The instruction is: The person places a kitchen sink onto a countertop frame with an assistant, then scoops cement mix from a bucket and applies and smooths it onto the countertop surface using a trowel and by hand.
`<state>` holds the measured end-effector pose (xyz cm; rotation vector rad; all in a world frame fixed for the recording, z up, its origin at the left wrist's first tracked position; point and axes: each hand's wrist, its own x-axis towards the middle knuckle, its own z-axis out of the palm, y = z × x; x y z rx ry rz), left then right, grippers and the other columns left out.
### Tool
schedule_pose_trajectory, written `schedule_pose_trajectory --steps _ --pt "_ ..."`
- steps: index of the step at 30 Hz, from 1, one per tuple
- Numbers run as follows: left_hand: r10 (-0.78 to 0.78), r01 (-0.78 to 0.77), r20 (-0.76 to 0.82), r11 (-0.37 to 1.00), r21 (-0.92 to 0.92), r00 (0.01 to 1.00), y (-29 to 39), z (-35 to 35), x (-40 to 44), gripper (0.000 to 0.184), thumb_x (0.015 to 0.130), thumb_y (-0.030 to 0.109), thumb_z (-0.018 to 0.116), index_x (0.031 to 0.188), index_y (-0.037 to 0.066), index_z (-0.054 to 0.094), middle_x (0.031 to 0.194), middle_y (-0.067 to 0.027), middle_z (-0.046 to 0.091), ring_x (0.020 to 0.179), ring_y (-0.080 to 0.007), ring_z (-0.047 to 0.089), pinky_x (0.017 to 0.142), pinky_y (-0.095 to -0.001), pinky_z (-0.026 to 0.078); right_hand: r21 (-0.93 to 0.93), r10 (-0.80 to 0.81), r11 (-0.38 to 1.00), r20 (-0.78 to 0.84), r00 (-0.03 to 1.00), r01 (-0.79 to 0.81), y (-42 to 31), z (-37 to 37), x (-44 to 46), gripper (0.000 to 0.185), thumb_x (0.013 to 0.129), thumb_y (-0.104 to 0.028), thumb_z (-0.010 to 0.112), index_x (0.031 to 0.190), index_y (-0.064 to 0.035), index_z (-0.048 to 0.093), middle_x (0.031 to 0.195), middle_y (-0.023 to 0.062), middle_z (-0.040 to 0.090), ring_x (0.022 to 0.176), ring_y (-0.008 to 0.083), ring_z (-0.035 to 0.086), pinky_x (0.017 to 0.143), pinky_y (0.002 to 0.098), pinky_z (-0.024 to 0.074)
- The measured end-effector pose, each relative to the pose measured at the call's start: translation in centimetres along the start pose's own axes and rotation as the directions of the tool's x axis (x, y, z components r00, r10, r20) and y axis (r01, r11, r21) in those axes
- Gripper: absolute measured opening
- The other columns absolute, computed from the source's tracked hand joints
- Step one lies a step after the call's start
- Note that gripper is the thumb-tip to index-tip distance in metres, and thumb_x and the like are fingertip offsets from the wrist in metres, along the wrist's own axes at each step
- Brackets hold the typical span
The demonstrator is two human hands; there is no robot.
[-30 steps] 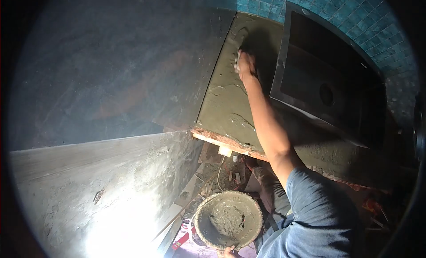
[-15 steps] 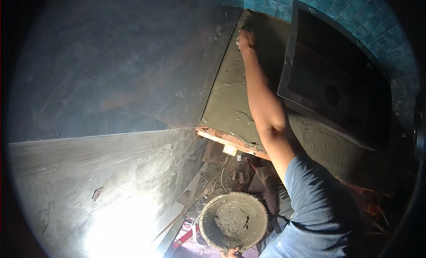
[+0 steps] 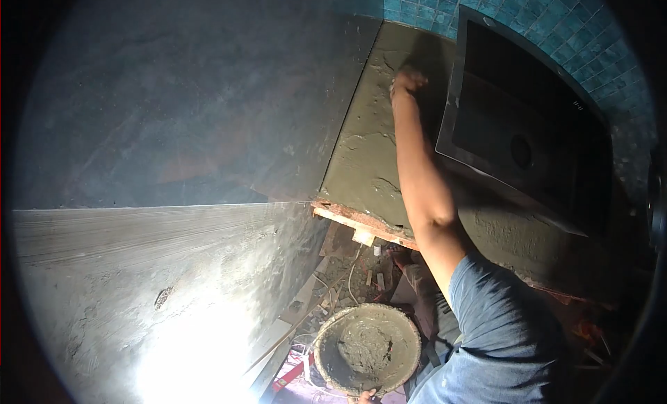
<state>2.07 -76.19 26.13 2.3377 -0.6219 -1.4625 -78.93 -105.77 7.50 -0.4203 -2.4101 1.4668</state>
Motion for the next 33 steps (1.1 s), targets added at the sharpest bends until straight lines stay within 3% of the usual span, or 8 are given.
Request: schedule_pose_trajectory --steps 3,6,12,18,24,26,29,33 --pt "-0.012 0.014 0.024 0.997 -0.072 1.000 1.0 0.8 -0.7 0.050 0.073 0.003 0.063 0.121 0.011 0.050 0.077 -0.0052 0.058 0.057 -0.0150 0.054 0.046 -0.0278 0.042 0.498 0.361 0.730 0.299 0.883 -0.467 -3.3 -3.7 -4.2 0.022 0.095 -0.023 0.046 0.099 -0.0100 0.063 0.089 0.0109 0.063 0.069 0.0225 0.063 0.048 0.0336 0.0470" --pt "0.010 -0.010 0.005 0.997 -0.081 1.000 0.2 0.2 -0.1 0.049 0.073 0.002 0.062 0.121 0.010 0.050 0.080 -0.0051 0.059 0.063 -0.0148 0.056 0.051 -0.0278 0.045 0.464 0.400 0.611 0.518 0.756 -0.641 -4.5 -5.1 -4.8 0.018 0.095 -0.024 0.048 0.098 -0.0117 0.060 0.076 0.0077 0.061 0.058 0.0203 0.059 0.045 0.0331 0.0453" --pt "0.050 -0.048 0.018 0.992 -0.118 0.999 -0.5 -0.2 0.6 0.053 0.075 -0.001 0.059 0.127 0.004 0.048 0.095 -0.0086 0.061 0.074 -0.0176 0.061 0.063 -0.0292 0.051 0.160 0.279 0.767 0.790 0.547 -0.622 -2.9 -14.1 -11.0 0.021 0.092 -0.032 0.049 0.089 -0.0141 0.059 0.069 0.0019 0.055 0.053 0.0145 0.050 0.044 0.0305 0.0382" --pt "0.038 -0.035 0.012 0.986 -0.161 0.999 -0.2 -0.1 0.0 0.050 0.074 -0.003 0.060 0.123 0.003 0.050 0.088 -0.0084 0.061 0.069 -0.0180 0.061 0.059 -0.0291 0.051 0.327 0.329 0.708 0.632 0.702 -0.626 -1.8 -12.0 -9.0 0.021 0.093 -0.032 0.049 0.093 -0.0135 0.058 0.074 0.0035 0.057 0.050 0.0153 0.049 0.040 0.0305 0.0339" --pt "0.024 -0.021 0.017 0.988 -0.156 1.000 -2.0 -1.2 1.9 0.038 0.073 -0.002 0.062 0.111 0.003 0.055 0.082 -0.0067 0.062 0.066 -0.0174 0.061 0.056 -0.0288 0.050 0.093 0.339 0.758 0.789 0.512 -0.646 -2.3 -17.6 -13.8 0.021 0.095 -0.034 0.050 0.097 -0.0144 0.059 0.074 0.0045 0.055 0.050 0.0148 0.048 0.041 0.0291 0.0316" --pt "-0.033 0.039 0.034 0.982 -0.186 0.999 -6.0 -3.5 5.4 0.035 0.073 -0.002 0.063 0.108 0.003 0.056 0.080 -0.0057 0.061 0.064 -0.0168 0.060 0.054 -0.0281 0.049 0.172 0.307 0.756 0.759 0.574 -0.632 -0.7 -17.7 -13.9 0.023 0.095 -0.035 0.051 0.096 -0.0136 0.060 0.074 0.0045 0.055 0.050 0.0147 0.048 0.041 0.0288 0.0324" --pt "0.126 -0.117 0.034 0.973 -0.200 0.991 -2.4 -1.6 1.8 0.034 0.074 0.001 0.064 0.107 0.005 0.056 0.076 -0.0042 0.061 0.061 -0.0154 0.058 0.052 -0.0261 0.046 0.206 0.350 0.774 0.648 0.676 -0.599 0.2 -15.5 -12.5 0.024 0.095 -0.034 0.052 0.099 -0.0117 0.059 0.074 0.0048 0.055 0.051 0.0148 0.049 0.041 0.0293 0.0340" --pt "0.070 -0.056 0.082 0.985 -0.162 0.994 -5.8 -4.2 5.0 0.035 0.075 0.000 0.063 0.109 0.004 0.056 0.076 -0.0045 0.060 0.059 -0.0142 0.056 0.051 -0.0255 0.046 0.141 0.275 0.758 0.816 0.508 -0.637 -1.3 -18.6 -14.0 0.023 0.095 -0.033 0.052 0.096 -0.0110 0.058 0.075 0.0049 0.056 0.051 0.0145 0.049 0.041 0.0297 0.0372"
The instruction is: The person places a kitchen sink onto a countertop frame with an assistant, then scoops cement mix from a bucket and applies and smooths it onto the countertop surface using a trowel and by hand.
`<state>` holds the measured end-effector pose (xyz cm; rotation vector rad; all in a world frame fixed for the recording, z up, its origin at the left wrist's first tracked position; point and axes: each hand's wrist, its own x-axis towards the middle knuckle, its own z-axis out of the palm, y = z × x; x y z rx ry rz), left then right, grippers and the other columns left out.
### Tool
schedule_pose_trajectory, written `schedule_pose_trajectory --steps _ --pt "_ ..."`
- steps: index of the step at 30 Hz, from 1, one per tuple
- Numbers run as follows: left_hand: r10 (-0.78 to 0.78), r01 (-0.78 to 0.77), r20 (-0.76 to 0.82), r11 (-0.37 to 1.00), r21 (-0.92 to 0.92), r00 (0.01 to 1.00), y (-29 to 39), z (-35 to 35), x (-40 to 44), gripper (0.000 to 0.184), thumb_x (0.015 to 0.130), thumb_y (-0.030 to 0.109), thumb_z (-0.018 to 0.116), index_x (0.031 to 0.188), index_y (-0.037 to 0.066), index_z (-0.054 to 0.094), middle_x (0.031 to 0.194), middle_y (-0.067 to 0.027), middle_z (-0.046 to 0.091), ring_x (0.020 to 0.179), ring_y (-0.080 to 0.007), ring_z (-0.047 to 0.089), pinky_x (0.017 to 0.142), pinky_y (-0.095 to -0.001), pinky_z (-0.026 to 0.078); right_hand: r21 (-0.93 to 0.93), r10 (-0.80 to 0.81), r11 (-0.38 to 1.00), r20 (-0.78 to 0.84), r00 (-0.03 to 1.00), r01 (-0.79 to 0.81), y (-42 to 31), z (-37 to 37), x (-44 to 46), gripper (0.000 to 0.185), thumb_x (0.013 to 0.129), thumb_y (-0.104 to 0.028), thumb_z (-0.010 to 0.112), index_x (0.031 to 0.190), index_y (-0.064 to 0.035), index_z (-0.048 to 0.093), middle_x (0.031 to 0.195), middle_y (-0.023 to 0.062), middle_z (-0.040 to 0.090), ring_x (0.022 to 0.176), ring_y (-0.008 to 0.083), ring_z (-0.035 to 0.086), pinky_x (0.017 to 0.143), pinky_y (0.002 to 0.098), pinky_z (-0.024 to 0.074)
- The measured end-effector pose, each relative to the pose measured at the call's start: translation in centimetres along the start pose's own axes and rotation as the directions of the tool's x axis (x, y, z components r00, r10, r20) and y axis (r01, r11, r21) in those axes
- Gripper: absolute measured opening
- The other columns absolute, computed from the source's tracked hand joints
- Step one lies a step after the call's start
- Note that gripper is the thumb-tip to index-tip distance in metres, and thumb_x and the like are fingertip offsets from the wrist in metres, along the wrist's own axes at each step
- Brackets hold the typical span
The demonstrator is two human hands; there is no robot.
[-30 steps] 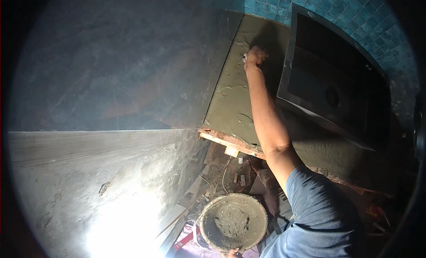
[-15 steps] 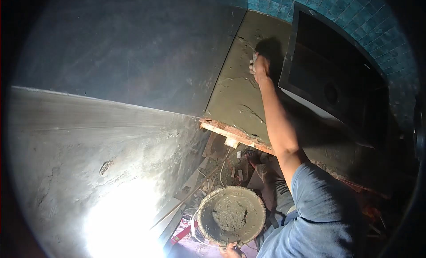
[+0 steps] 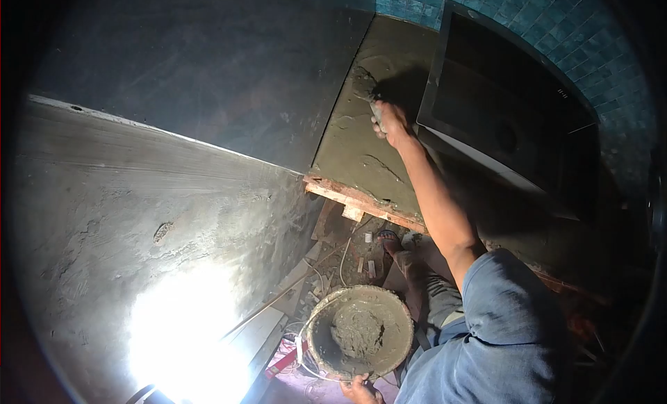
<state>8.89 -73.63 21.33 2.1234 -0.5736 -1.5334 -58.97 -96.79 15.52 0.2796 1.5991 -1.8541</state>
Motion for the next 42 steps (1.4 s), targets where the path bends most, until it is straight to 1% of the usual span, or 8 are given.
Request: schedule_pose_trajectory --steps 12,16,18,23,27,33,37,42 --pt "0.056 -0.057 -0.013 0.992 -0.113 0.998 4.7 3.7 -4.4 0.056 0.066 -0.007 0.056 0.120 0.007 0.055 0.083 -0.0050 0.059 0.057 -0.0163 0.055 0.043 -0.0267 0.045 -0.259 0.079 0.966 0.262 0.962 -0.008 5.5 -4.4 -8.4 0.026 0.092 -0.033 0.058 0.079 -0.0101 0.059 0.059 0.0022 0.051 0.043 0.0123 0.047 0.035 0.0312 0.0339" --pt "0.131 -0.125 0.073 0.988 -0.091 0.989 4.3 2.6 -3.9 0.054 0.066 -0.007 0.057 0.119 0.004 0.055 0.082 -0.0048 0.059 0.058 -0.0158 0.056 0.045 -0.0264 0.046 -0.501 0.201 0.865 0.364 0.910 0.009 3.3 -10.1 -23.8 0.078 0.087 -0.034 0.066 0.148 -0.0047 0.028 0.088 0.0092 0.060 0.055 0.0085 0.049 0.046 0.0288 0.0396" --pt "0.183 -0.185 0.124 0.983 0.012 0.975 4.3 1.4 -3.4 0.049 0.066 -0.006 0.057 0.114 0.001 0.056 0.084 -0.0069 0.061 0.061 -0.0167 0.059 0.045 -0.0268 0.048 -0.532 -0.284 0.462 0.669 0.687 0.710 4.3 -13.2 -28.9 0.047 0.079 -0.028 0.071 0.121 -0.0058 0.062 0.100 0.0131 0.063 0.080 0.0236 0.061 0.076 0.0366 0.0489" --pt "0.365 -0.382 0.339 0.924 -0.019 0.867 5.5 0.2 -4.0 0.037 0.064 -0.010 0.057 0.099 0.000 0.061 0.074 -0.0017 0.059 0.054 -0.0092 0.051 0.048 -0.0247 0.043 -0.580 0.307 0.107 0.792 0.528 0.807 4.1 -13.7 -41.8 0.042 0.067 -0.018 0.070 0.108 -0.0128 0.070 0.091 0.0153 0.071 0.090 0.0310 0.068 0.081 0.0445 0.0523" --pt "0.595 -0.668 0.418 0.743 0.037 0.686 6.2 -0.6 -4.3 0.018 0.065 -0.009 0.060 0.078 0.003 0.056 0.067 -0.0002 0.055 0.051 -0.0071 0.046 0.046 -0.0228 0.039 -0.438 -0.095 -0.158 0.899 0.428 0.885 18.5 -12.8 -44.5 0.031 0.067 -0.014 0.069 0.097 -0.0068 0.066 0.077 0.0202 0.066 0.073 0.0360 0.069 0.062 0.0479 0.0537" --pt "0.590 -0.720 0.514 0.689 0.081 0.623 8.9 -1.0 -8.3 0.023 0.067 -0.008 0.060 0.066 0.007 0.043 0.061 0.0027 0.047 0.052 -0.0055 0.043 0.047 -0.0219 0.035 -0.243 0.189 -0.176 0.943 0.275 0.954 16.0 -15.5 -49.9 0.029 0.070 -0.017 0.066 0.098 -0.0086 0.067 0.083 0.0189 0.067 0.076 0.0343 0.069 0.063 0.0471 0.0541" --pt "0.595 -0.749 0.577 0.661 0.045 0.560 9.1 -1.1 -8.6 0.017 0.066 -0.007 0.059 0.066 0.004 0.045 0.062 0.0036 0.047 0.053 -0.0053 0.042 0.047 -0.0218 0.034 -0.451 -0.228 -0.445 0.893 0.388 0.774 15.1 -15.3 -48.6 0.019 0.066 -0.016 0.065 0.081 -0.0034 0.069 0.079 0.0201 0.067 0.079 0.0343 0.069 0.062 0.0475 0.0516" --pt "0.607 -0.789 0.608 0.612 0.053 0.512 12.3 1.4 -13.1 0.017 0.071 -0.008 0.054 0.084 -0.003 0.063 0.067 0.0025 0.056 0.055 -0.0047 0.047 0.048 -0.0212 0.037 -0.549 0.120 -0.160 0.814 0.568 0.821 14.6 -16.2 -45.4 0.023 0.061 -0.015 0.065 0.078 -0.0029 0.074 0.076 0.0220 0.069 0.076 0.0384 0.070 0.074 0.0442 0.0582"
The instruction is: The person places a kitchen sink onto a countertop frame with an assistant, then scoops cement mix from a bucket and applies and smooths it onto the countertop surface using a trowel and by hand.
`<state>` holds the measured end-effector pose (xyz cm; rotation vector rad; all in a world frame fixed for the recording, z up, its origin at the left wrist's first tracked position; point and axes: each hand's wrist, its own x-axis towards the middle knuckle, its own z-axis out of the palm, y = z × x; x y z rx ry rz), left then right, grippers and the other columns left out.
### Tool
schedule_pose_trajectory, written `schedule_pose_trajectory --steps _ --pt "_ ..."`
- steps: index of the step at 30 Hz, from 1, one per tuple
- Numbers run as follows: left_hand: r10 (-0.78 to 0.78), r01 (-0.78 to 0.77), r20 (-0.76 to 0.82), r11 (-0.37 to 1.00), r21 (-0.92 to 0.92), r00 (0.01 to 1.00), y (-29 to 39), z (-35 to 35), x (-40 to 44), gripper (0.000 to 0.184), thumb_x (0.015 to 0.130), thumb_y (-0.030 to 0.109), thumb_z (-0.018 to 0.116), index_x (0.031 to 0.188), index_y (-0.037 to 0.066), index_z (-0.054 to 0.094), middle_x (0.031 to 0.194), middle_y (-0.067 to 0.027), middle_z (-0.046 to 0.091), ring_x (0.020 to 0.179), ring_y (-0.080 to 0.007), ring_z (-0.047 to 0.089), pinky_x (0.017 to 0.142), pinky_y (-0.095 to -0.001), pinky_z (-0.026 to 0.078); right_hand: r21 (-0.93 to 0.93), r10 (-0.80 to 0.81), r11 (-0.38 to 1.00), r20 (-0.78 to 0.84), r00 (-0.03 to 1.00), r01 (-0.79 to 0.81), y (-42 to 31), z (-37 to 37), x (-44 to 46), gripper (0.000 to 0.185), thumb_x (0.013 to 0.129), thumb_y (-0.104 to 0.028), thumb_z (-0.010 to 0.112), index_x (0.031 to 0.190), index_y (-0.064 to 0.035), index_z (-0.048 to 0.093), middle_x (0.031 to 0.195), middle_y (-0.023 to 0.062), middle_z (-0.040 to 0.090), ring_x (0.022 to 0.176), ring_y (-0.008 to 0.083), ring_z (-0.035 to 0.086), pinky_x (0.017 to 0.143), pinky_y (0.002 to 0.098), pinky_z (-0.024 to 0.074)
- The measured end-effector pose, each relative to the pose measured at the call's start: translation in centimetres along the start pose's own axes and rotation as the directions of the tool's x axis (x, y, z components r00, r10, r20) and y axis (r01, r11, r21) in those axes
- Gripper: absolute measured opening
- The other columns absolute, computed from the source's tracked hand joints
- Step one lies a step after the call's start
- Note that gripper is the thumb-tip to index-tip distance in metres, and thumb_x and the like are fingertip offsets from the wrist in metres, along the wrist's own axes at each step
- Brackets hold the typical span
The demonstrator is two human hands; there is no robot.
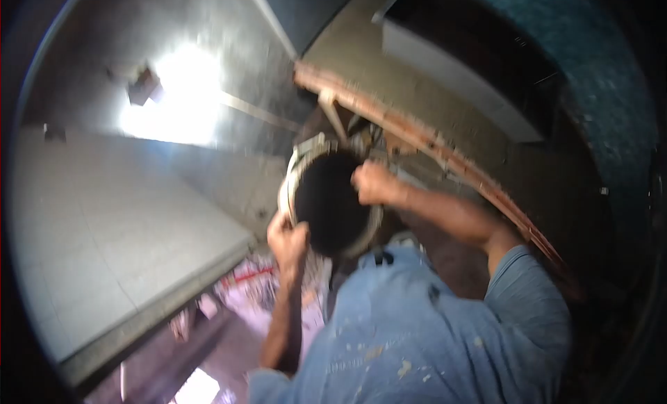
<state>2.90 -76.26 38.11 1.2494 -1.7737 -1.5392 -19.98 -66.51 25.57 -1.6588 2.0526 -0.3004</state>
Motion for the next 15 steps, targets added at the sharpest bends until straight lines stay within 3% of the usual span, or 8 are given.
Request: schedule_pose_trajectory --steps 1,3,6,9,10,13,14,15 --pt "-0.135 0.136 0.011 0.991 -0.017 0.991 -0.1 0.0 0.1 0.018 0.068 -0.007 0.058 0.067 0.006 0.045 0.062 0.0051 0.042 0.056 -0.0039 0.040 0.048 -0.0231 0.034 0.037 0.066 0.997 0.121 0.990 -0.071 0.2 -0.9 -0.2 0.026 0.060 -0.016 0.065 0.080 -0.0033 0.074 0.083 0.0241 0.069 0.078 0.0379 0.070 0.074 0.0433 0.0587" --pt "-0.033 0.033 0.019 0.999 0.006 0.999 -3.7 -0.5 0.6 0.019 0.068 -0.009 0.059 0.069 0.005 0.047 0.063 0.0049 0.045 0.057 -0.0041 0.042 0.049 -0.0224 0.035 0.253 -0.011 0.967 0.004 1.000 0.009 2.6 2.3 -0.3 0.025 0.059 -0.015 0.062 0.075 0.0025 0.071 0.078 0.0261 0.068 0.073 0.0356 0.070 0.066 0.0440 0.0579" --pt "-0.081 0.080 0.043 0.996 0.032 0.996 -4.5 -0.8 0.4 0.009 0.066 -0.003 0.056 0.075 -0.001 0.058 0.063 0.0035 0.050 0.058 -0.0041 0.044 0.049 -0.0227 0.036 0.154 0.084 0.978 0.321 0.943 -0.140 1.5 2.5 -0.6 0.024 0.059 -0.013 0.060 0.069 0.0071 0.068 0.070 0.0269 0.066 0.064 0.0344 0.069 0.057 0.0454 0.0544" --pt "-0.059 0.055 0.070 0.997 0.058 0.996 -5.1 -0.9 1.2 0.008 0.064 -0.002 0.057 0.072 -0.001 0.055 0.062 0.0023 0.048 0.058 -0.0052 0.045 0.050 -0.0241 0.037 0.274 0.131 0.930 0.380 0.916 -0.247 0.8 2.9 -1.9 0.023 0.058 -0.013 0.059 0.063 0.0097 0.064 0.061 0.0269 0.062 0.057 0.0343 0.067 0.051 0.0456 0.0505" --pt "-0.094 0.084 0.063 0.985 0.153 0.994 -4.5 -1.1 1.0 0.008 0.063 -0.002 0.057 0.071 -0.002 0.055 0.061 0.0014 0.049 0.058 -0.0061 0.046 0.050 -0.0243 0.038 0.285 0.131 0.909 0.495 0.859 -0.303 0.8 3.0 -1.9 0.032 0.060 -0.018 0.065 0.073 0.0114 0.068 0.066 0.0275 0.064 0.063 0.0321 0.069 0.055 0.0439 0.0517" --pt "-0.146 0.140 0.059 0.985 0.104 0.988 -4.3 -1.5 0.7 0.009 0.063 -0.003 0.057 0.072 -0.002 0.056 0.063 0.0013 0.051 0.058 -0.0060 0.046 0.051 -0.0240 0.038 0.555 -0.074 0.819 0.352 0.933 -0.144 -0.1 5.4 -3.0 0.047 0.062 -0.027 0.072 0.089 0.0116 0.070 0.073 0.0251 0.068 0.068 0.0290 0.069 0.061 0.0411 0.0535" --pt "-0.160 0.154 0.049 0.982 0.107 0.986 -4.1 -1.5 0.5 0.009 0.064 -0.005 0.058 0.071 0.000 0.054 0.064 0.0017 0.052 0.059 -0.0059 0.047 0.052 -0.0231 0.039 0.513 -0.065 0.839 0.423 0.904 -0.180 -0.2 6.1 -3.0 0.057 0.063 -0.032 0.075 0.106 0.0055 0.070 0.081 0.0208 0.071 0.074 0.0275 0.069 0.070 0.0384 0.0546" --pt "-0.176 0.171 0.040 0.979 0.112 0.984 -3.2 -1.7 0.3 0.012 0.064 -0.008 0.058 0.070 0.002 0.053 0.065 0.0021 0.053 0.059 -0.0058 0.048 0.053 -0.0221 0.039 0.524 -0.087 0.829 0.462 0.883 -0.193 -0.9 5.5 -3.0 0.055 0.064 -0.031 0.075 0.107 0.0031 0.071 0.083 0.0194 0.072 0.075 0.0266 0.069 0.071 0.0375 0.0546"
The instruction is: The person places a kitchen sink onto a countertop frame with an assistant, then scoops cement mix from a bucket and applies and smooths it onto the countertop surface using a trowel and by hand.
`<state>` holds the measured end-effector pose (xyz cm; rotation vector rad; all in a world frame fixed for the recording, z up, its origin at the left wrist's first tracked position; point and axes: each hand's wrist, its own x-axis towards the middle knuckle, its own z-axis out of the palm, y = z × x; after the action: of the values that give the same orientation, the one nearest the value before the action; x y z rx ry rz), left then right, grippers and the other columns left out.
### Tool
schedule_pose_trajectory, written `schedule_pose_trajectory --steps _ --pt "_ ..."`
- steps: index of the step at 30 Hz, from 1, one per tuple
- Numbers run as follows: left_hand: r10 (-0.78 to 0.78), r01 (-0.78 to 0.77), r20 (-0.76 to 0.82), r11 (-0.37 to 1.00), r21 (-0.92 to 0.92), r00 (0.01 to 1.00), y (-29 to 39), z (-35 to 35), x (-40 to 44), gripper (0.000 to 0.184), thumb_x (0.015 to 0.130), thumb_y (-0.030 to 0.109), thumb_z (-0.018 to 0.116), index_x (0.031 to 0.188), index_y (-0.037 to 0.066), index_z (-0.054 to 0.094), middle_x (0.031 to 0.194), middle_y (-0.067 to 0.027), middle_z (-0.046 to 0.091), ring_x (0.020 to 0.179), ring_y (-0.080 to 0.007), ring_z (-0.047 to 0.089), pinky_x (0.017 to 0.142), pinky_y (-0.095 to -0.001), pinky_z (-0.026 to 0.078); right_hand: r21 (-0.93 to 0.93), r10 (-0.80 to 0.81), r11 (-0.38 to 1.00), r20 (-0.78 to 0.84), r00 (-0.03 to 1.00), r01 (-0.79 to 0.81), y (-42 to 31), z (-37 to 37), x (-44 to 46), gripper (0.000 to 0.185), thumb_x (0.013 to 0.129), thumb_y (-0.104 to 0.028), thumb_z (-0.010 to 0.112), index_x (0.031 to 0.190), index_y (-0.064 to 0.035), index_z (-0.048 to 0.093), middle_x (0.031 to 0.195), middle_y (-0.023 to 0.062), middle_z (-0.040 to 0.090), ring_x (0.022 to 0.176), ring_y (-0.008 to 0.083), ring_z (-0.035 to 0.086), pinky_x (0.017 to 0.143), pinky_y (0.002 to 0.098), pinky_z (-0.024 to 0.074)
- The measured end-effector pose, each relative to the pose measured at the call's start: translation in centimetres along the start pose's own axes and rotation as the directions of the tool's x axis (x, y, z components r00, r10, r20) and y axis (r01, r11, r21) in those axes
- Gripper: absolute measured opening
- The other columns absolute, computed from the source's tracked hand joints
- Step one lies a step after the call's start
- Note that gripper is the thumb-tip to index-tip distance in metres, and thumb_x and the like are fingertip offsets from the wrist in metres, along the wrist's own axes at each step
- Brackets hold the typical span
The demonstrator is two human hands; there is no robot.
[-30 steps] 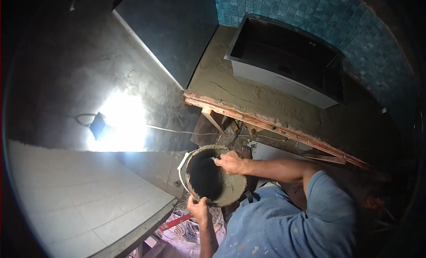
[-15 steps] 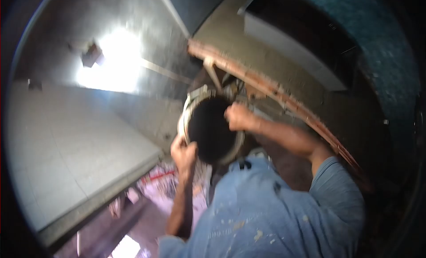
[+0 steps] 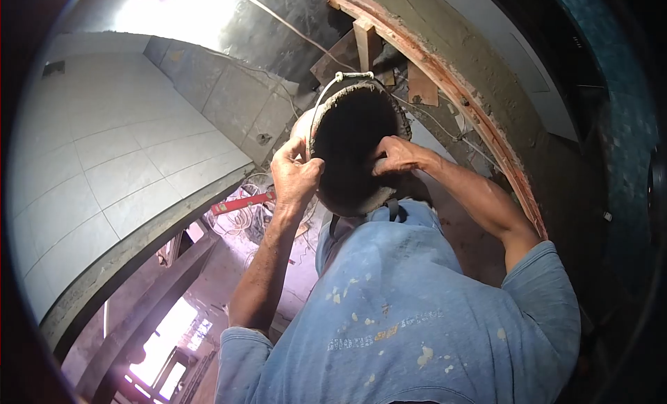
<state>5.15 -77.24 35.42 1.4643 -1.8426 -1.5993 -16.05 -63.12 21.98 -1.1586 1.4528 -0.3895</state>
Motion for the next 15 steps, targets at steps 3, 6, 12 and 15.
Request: schedule_pose_trajectory --steps 3,6,12,15 --pt "-0.021 0.022 0.016 0.995 -0.095 1.000 -1.0 -1.6 -0.3 0.017 0.066 -0.009 0.060 0.070 0.005 0.051 0.067 0.0012 0.055 0.060 -0.0064 0.051 0.054 -0.0216 0.042 0.100 -0.042 0.994 0.077 0.996 0.034 -2.3 -0.4 -0.6 0.049 0.068 -0.027 0.074 0.111 -0.0030 0.072 0.088 0.0157 0.073 0.079 0.0234 0.068 0.074 0.0350 0.0540" --pt "-0.063 0.061 -0.005 0.976 -0.209 0.998 -3.1 -3.3 -1.3 0.018 0.068 -0.008 0.062 0.071 0.006 0.051 0.067 -0.0006 0.057 0.058 -0.0080 0.054 0.053 -0.0223 0.044 0.237 -0.135 0.964 0.045 0.990 0.120 -2.9 0.2 -1.3 0.047 0.071 -0.026 0.074 0.114 -0.0052 0.072 0.092 0.0135 0.074 0.083 0.0201 0.067 0.076 0.0334 0.0528" --pt "-0.211 0.164 -0.093 0.917 -0.364 0.973 -6.2 -5.8 -2.4 0.017 0.071 -0.004 0.062 0.083 0.005 0.055 0.070 -0.0033 0.060 0.055 -0.0112 0.057 0.046 -0.0233 0.044 0.343 0.057 0.934 0.128 0.990 -0.098 -7.9 -1.7 -3.8 0.048 0.074 -0.026 0.074 0.118 -0.0068 0.071 0.073 0.0059 0.066 0.059 0.0112 0.059 0.055 0.0278 0.0476" --pt "-0.282 0.220 -0.122 0.903 -0.369 0.952 -7.0 -6.5 -3.0 0.019 0.073 0.000 0.062 0.091 0.004 0.059 0.073 -0.0060 0.063 0.056 -0.0123 0.058 0.046 -0.0241 0.043 0.457 0.017 0.889 0.028 0.999 -0.028 -8.9 -1.5 -5.0 0.042 0.080 -0.019 0.067 0.118 -0.0016 0.069 0.066 0.0018 0.061 0.050 0.0067 0.052 0.044 0.0229 0.0390"
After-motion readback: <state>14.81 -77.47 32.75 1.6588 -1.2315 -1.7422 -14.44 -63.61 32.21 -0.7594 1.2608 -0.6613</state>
